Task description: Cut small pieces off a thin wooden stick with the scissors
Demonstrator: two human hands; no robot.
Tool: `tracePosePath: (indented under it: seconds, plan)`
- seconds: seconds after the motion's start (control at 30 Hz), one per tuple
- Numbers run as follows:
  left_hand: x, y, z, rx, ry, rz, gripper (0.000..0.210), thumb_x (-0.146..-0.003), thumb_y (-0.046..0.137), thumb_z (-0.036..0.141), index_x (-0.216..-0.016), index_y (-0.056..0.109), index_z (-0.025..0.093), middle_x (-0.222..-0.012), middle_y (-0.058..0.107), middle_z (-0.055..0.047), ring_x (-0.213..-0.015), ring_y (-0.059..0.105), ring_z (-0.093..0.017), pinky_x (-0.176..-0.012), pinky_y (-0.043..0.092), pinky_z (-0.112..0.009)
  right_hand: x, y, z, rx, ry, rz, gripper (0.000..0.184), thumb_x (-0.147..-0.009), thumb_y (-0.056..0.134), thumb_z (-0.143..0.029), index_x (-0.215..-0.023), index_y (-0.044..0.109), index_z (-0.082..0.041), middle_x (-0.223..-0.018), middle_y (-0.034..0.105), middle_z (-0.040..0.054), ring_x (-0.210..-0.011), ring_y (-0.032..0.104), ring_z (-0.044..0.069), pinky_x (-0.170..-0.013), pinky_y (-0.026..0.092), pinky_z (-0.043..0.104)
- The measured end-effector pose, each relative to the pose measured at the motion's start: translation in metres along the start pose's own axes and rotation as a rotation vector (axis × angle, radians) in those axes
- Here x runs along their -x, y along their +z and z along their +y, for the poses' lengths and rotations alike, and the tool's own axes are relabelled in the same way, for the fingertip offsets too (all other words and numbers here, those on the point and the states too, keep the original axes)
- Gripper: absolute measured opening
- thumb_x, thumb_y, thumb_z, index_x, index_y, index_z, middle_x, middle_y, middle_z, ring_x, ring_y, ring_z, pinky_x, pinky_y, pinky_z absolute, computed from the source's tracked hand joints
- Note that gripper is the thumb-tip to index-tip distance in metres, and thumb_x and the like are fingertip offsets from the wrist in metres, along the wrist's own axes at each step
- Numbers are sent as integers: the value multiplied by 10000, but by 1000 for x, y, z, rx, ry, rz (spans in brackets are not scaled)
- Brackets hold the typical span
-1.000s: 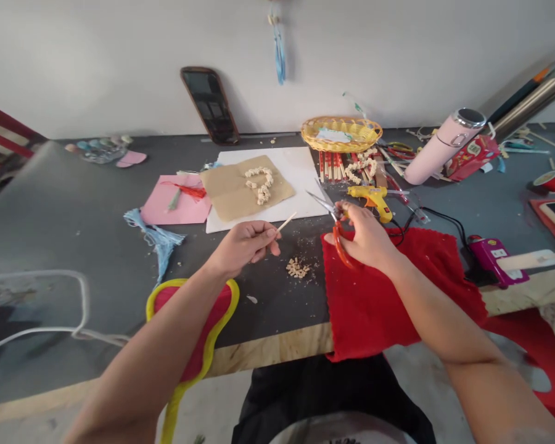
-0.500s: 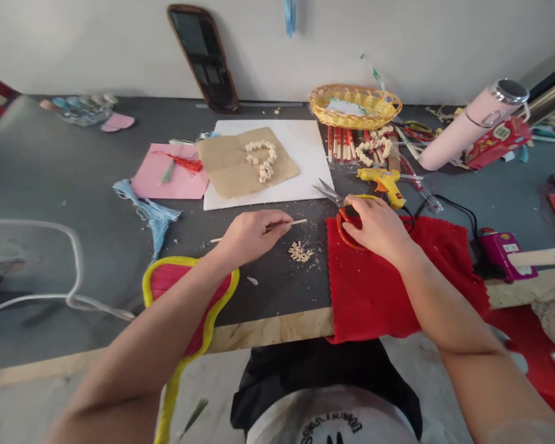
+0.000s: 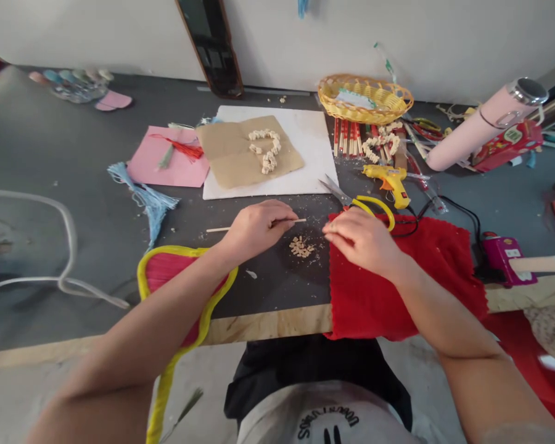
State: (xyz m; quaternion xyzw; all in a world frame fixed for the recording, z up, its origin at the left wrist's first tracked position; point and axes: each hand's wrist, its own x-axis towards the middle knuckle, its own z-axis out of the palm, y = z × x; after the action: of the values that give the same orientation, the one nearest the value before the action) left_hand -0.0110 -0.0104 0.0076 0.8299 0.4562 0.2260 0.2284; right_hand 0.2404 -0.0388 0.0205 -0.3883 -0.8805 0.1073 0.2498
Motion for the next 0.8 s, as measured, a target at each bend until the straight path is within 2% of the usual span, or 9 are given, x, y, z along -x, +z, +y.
tracePosePath:
  seconds: [0.07, 0.17, 0.4, 0.47, 0.63, 0.7, 0.8]
  plan:
    - [0, 1, 1, 13, -3, 17, 233, -900, 536, 298, -918, 753, 214, -1023, 755, -53, -957, 695, -202, -835, 524, -303, 0, 12, -5, -47, -75, -76, 155, -946, 563, -238, -910, 712, -213, -896, 723, 53, -858, 632, 182, -788, 529, 323]
    - [0, -1, 6, 35, -12, 36, 227, -901, 527, 270, -920, 741, 196, -1017, 753, -63, -962, 690, -203, -842, 517, -304, 0, 22, -8, -9, -105, -127, 175, -946, 563, -269, -884, 717, -216, -868, 707, 56, -830, 618, 191, -755, 529, 326]
    - [3, -7, 17, 101, -64, 66, 223, -911, 507, 238, -958, 719, 186, -960, 748, -54, -910, 684, -177, -814, 505, -266, -3, 27, -10, 46, -134, -168, 223, -961, 528, -252, -826, 699, -203, -818, 679, 53, -764, 596, 181, -755, 531, 349]
    - [4, -7, 18, 123, -59, 53, 221, -914, 516, 255, -958, 722, 190, -966, 748, -51, -898, 683, -174, -807, 502, -262, -4, 26, -10, -19, -91, -97, 223, -966, 514, -243, -816, 674, -200, -820, 668, 57, -786, 609, 182, -767, 537, 346]
    - [5, -4, 27, 143, -48, -6, 217, -911, 550, 318, -953, 733, 208, -953, 751, -37, -845, 679, -166, -764, 493, -250, -5, 18, -6, -232, 89, 263, 126, -958, 532, -267, -878, 619, -221, -886, 661, 57, -873, 643, 181, -793, 555, 339]
    - [6, -2, 31, 142, -51, -42, 214, -907, 555, 317, -952, 736, 212, -916, 752, -24, -799, 679, -156, -726, 488, -239, -4, 16, -5, -241, 98, 281, 119, -953, 534, -271, -867, 604, -230, -877, 663, 51, -870, 648, 181, -788, 558, 347]
    - [8, 1, 37, 112, -48, -44, 205, -906, 554, 300, -950, 737, 220, -902, 759, -13, -792, 685, -154, -711, 483, -233, -4, 17, -6, -245, 70, 205, 119, -953, 524, -253, -861, 597, -233, -886, 679, 50, -890, 655, 185, -815, 559, 362]
